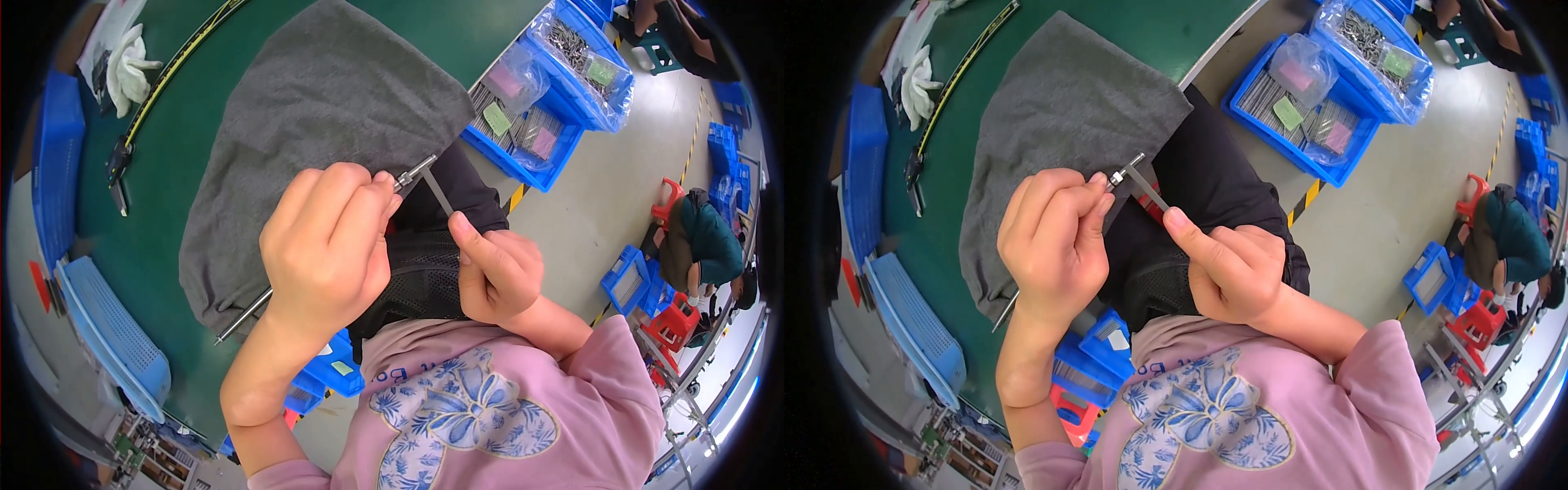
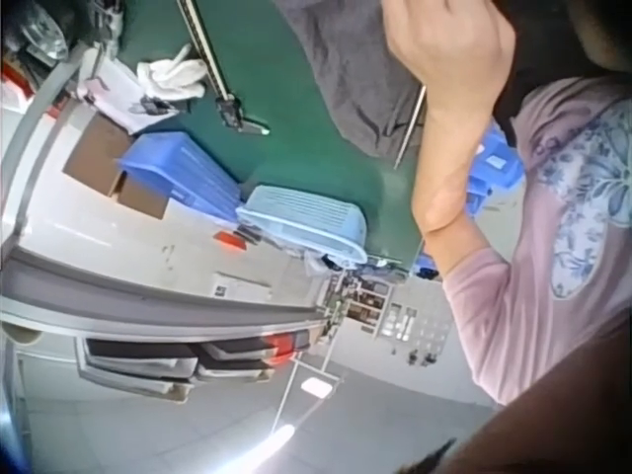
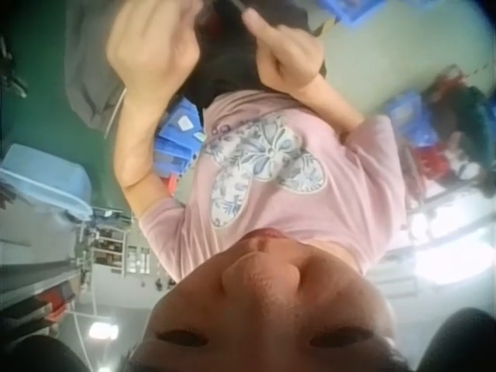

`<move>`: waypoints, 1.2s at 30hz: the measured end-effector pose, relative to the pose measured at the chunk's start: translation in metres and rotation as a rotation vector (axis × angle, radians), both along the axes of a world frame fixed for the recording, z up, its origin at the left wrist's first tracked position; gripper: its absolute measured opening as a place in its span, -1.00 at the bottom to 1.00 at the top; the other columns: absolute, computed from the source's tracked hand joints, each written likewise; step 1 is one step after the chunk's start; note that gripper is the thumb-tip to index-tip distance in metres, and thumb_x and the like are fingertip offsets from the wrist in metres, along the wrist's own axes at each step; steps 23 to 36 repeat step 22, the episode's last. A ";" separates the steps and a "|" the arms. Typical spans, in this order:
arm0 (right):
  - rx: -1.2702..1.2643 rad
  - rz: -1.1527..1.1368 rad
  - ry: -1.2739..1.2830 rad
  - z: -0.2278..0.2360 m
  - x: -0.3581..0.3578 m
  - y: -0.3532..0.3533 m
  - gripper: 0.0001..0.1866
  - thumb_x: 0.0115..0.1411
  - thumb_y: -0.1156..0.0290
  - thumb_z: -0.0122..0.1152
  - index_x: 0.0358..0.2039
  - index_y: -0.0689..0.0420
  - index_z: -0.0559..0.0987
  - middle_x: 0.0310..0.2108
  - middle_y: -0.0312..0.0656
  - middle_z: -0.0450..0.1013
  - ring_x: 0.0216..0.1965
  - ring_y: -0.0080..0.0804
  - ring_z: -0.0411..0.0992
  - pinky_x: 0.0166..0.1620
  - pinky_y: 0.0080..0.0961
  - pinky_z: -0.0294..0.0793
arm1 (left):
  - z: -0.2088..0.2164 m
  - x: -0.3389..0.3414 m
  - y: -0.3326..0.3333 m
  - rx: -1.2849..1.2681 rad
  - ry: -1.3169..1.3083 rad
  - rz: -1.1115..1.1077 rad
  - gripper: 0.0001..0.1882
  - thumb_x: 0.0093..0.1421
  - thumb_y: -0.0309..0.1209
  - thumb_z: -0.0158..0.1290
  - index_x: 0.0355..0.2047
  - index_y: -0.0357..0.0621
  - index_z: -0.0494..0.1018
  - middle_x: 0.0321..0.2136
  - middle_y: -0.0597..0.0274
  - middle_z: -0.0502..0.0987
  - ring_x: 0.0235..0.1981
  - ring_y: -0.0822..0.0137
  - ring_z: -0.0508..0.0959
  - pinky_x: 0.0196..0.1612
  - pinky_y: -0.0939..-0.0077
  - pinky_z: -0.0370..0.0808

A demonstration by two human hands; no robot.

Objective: Measuring the diameter and characteristics of metal rods using a digital micrometer and calipers.

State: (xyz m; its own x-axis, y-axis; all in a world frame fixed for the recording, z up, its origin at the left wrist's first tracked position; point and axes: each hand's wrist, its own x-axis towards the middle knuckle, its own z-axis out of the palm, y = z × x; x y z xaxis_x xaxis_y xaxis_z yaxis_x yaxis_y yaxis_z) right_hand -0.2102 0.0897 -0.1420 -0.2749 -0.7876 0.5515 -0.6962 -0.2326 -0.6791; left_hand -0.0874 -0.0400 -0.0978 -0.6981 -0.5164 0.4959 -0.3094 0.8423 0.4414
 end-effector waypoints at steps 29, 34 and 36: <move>0.056 0.051 -0.140 0.004 0.004 -0.004 -0.50 -0.31 0.74 -0.04 -0.22 0.26 0.47 -0.87 -0.35 0.05 -0.89 -0.55 0.01 -0.78 -0.65 0.02 | 0.002 -0.001 0.001 0.003 -0.008 0.011 -0.84 -0.27 -0.63 0.09 -0.62 -0.21 0.36 -0.64 0.27 0.32 -0.66 0.32 0.30 -0.65 0.54 0.24; 0.056 0.051 -0.140 0.004 0.004 -0.004 -0.50 -0.31 0.74 -0.04 -0.22 0.26 0.47 -0.87 -0.35 0.05 -0.89 -0.55 0.01 -0.78 -0.65 0.02 | 0.002 -0.001 0.001 0.003 -0.008 0.011 -0.84 -0.27 -0.63 0.09 -0.62 -0.21 0.36 -0.64 0.27 0.32 -0.66 0.32 0.30 -0.65 0.54 0.24; 0.056 0.051 -0.140 0.004 0.004 -0.004 -0.50 -0.31 0.74 -0.04 -0.22 0.26 0.47 -0.87 -0.35 0.05 -0.89 -0.55 0.01 -0.78 -0.65 0.02 | 0.002 -0.001 0.001 0.003 -0.008 0.011 -0.84 -0.27 -0.63 0.09 -0.62 -0.21 0.36 -0.64 0.27 0.32 -0.66 0.32 0.30 -0.65 0.54 0.24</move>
